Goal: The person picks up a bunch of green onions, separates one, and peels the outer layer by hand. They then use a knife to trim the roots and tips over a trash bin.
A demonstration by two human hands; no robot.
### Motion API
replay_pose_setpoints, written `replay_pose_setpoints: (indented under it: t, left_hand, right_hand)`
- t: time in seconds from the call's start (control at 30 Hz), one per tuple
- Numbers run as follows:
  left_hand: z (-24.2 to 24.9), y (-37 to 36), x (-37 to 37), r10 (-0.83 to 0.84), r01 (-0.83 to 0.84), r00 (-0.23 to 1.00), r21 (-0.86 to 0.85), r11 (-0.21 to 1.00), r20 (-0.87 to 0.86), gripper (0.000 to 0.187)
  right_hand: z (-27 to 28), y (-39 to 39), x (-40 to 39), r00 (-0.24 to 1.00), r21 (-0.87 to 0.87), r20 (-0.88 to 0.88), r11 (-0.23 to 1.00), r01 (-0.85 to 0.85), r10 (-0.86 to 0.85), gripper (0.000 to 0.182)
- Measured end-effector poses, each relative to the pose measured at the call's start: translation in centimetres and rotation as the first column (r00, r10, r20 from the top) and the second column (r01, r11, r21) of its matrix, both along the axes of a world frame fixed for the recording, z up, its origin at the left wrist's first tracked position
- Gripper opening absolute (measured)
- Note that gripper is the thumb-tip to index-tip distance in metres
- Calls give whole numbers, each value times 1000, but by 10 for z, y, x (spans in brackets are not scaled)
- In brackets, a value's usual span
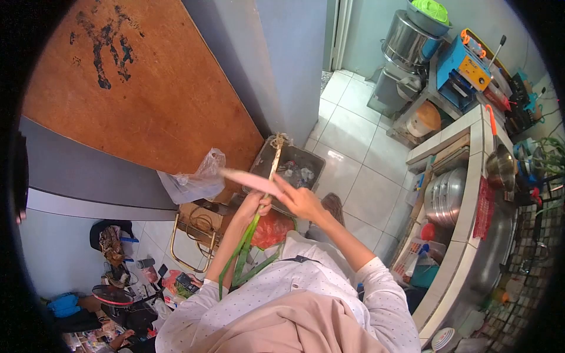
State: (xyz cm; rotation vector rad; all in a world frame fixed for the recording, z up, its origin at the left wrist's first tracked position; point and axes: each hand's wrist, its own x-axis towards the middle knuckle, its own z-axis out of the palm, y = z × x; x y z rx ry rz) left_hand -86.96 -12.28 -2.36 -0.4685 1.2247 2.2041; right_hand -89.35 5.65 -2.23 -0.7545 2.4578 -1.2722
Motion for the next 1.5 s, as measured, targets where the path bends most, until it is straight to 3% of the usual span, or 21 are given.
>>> replay_pose_setpoints:
  t: [0.1, 0.2, 0.23, 0.3, 0.33, 0.4, 0.6, 0.73, 0.8, 0.9, 1.07, 1.13, 1.27, 1.43, 1.5]
  left_hand:
    - [-1, -1, -2, -7, 7, 1000, -88, 996, -7, 21]
    - [12, -7, 1, -64, 55, 996, 128, 990, 63, 21]
    - [9, -10, 2, -64, 56, 996, 126, 990, 63, 21]
    - [0, -13, 3, -47, -23, 978, 332, 943, 202, 22]
    - [-3, -13, 3, -48, -22, 978, 334, 942, 201, 22]
    - [-5, -15, 3, -96, -88, 950, 548, 832, 297, 21]
    - [-7, -19, 7, -158, -16, 962, 624, 781, 223, 21]
    - [3, -20, 7, -180, 68, 969, 513, 856, 172, 21]
    - [11, -21, 6, -231, 189, 969, 336, 923, 90, 18]
    - [16, -22, 8, -276, 250, 960, 286, 925, 52, 17]
    - [16, -20, 7, -284, 263, 958, 263, 928, 46, 19]
    - [15, -19, 8, -277, 254, 960, 263, 931, 51, 19]
    - [11, -15, 11, -219, 189, 971, 253, 949, 96, 19]
    - [5, -15, 12, -211, 179, 973, 277, 944, 93, 20]
    - [0, -16, 14, -219, 187, 972, 280, 942, 85, 21]
  right_hand:
    - [2, -1, 2, 999, 38, -24, 999, 29, -28, 56]
    - [0, 1, -4, 995, -78, 52, 993, 84, -80, 57]
    - [1, 1, -4, 995, -130, 56, 987, 92, -85, 58]
    - [12, 1, 5, 994, -97, 98, 993, 67, -57, 59]
    - [18, 2, 7, 990, -62, 139, 997, 37, -28, 61]
    - [15, 1, 7, 988, -89, 152, 995, 35, -21, 62]
    - [10, 2, 1, 988, -148, 150, 988, 38, -16, 60]
    - [17, 8, -3, 987, -208, 158, 978, -7, 41, 58]
    - [15, 11, -5, 989, -204, 135, 979, -28, 56, 58]
    - [7, 12, -5, 993, -187, 91, 981, -52, 70, 57]
    - [-8, 10, -6, 998, -160, 56, 987, -33, 42, 51]
    - [-16, 8, -8, 998, -191, -69, 982, -17, 4, 45]
    - [-16, 12, -11, 997, -182, -72, 983, 18, -32, 42]
    - [-10, 19, -28, 979, -294, -133, 949, 111, -156, 41]
    - [-6, 26, -34, 988, -253, -32, 958, 135, -148, 40]
